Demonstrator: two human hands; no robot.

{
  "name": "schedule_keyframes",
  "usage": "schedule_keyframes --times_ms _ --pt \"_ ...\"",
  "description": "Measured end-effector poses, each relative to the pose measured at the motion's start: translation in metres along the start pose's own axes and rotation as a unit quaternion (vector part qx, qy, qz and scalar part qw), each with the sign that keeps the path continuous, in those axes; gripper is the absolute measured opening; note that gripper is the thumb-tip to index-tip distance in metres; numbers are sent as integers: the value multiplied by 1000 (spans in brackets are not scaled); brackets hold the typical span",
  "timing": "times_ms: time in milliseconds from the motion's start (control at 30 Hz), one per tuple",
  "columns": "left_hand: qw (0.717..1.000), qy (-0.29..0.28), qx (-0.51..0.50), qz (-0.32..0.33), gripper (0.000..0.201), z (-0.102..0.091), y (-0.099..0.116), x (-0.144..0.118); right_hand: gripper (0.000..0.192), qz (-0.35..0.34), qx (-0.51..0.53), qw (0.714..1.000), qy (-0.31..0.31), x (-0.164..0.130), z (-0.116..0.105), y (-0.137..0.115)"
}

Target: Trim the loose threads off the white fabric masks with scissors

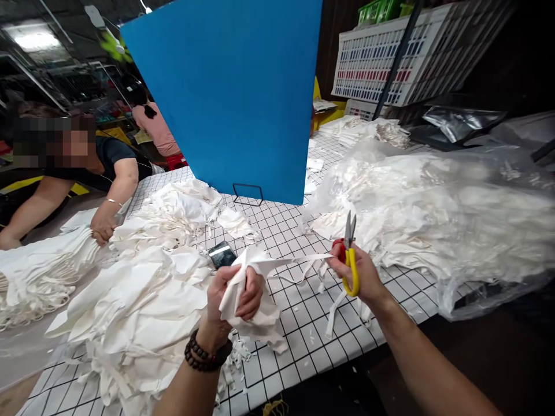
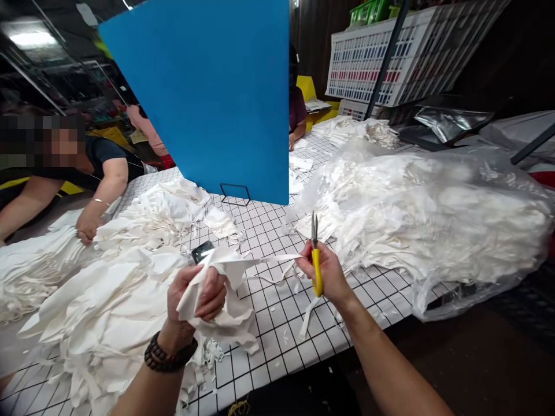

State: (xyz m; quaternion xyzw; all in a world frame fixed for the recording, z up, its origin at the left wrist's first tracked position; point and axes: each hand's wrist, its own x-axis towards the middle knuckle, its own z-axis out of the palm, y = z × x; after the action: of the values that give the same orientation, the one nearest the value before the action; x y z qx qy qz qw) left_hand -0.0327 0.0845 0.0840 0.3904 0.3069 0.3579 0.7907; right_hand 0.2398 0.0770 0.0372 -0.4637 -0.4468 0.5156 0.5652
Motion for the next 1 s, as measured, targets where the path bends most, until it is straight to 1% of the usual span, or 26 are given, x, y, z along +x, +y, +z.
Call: schedule_keyframes --times_ms 33,100,167,267,300,333,367,400,500,533,567,600,633,667,700,733,800,833,867,933,1000 --pt "997 24 62 -39 46 -4 -8 -1 29 -22 -11 999 25 1 -5 -4" --pt "981 63 155 -97 47 -12 -25 -4 28 -42 -25 998 45 1 -12 -7" --pt "969 102 199 -109 43 -19 -39 -6 29 -36 -34 998 41 1 -12 -2" --pt "940 200 263 -77 24 -24 -51 -11 30 -24 -61 998 27 -2 -4 7" --pt "927 241 281 -52 17 -22 -53 -12 30 -23 -69 997 20 -3 0 9" --pt "912 279 301 -20 16 -18 -56 -13 29 -21 -75 997 12 -4 5 10" --pt "898 300 321 13 18 -11 -59 -14 29 -23 -83 996 5 -6 9 10" --pt "892 298 337 37 19 -2 -63 -14 29 -25 -93 995 -1 -7 14 8" --pt "899 227 366 83 22 28 -88 -9 26 -42 -130 991 -7 -13 24 -4" --pt "887 236 382 111 26 36 -99 -5 26 -52 -142 989 -4 -15 26 -9" --pt "856 274 411 152 35 40 -109 0 26 -65 -151 986 0 -17 27 -15" --pt "814 328 440 191 45 41 -118 5 26 -80 -157 984 6 -20 27 -20" --pt "776 377 460 212 52 39 -125 10 25 -98 -161 982 13 -22 26 -24" --pt "761 404 463 207 55 33 -130 13 24 -118 -163 979 23 -24 24 -29" --pt "775 402 452 181 53 25 -132 14 23 -139 -166 976 37 -26 21 -32" --pt "808 375 431 144 47 16 -130 14 22 -159 -168 971 54 -27 17 -36" --pt "877 277 384 75 33 -3 -121 6 21 -183 -165 965 93 -28 9 -42" --pt "903 223 364 53 29 -12 -114 0 20 -186 -159 963 112 -28 5 -44" --pt "922 173 343 36 28 -20 -106 -7 21 -184 -150 963 131 -27 1 -47" --pt "946 94 309 -1 33 -31 -86 -21 23 -167 -134 963 164 -25 -7 -50" --pt "953 35 298 -32 35 -36 -62 -28 27 -144 -132 962 193 -25 -14 -53"
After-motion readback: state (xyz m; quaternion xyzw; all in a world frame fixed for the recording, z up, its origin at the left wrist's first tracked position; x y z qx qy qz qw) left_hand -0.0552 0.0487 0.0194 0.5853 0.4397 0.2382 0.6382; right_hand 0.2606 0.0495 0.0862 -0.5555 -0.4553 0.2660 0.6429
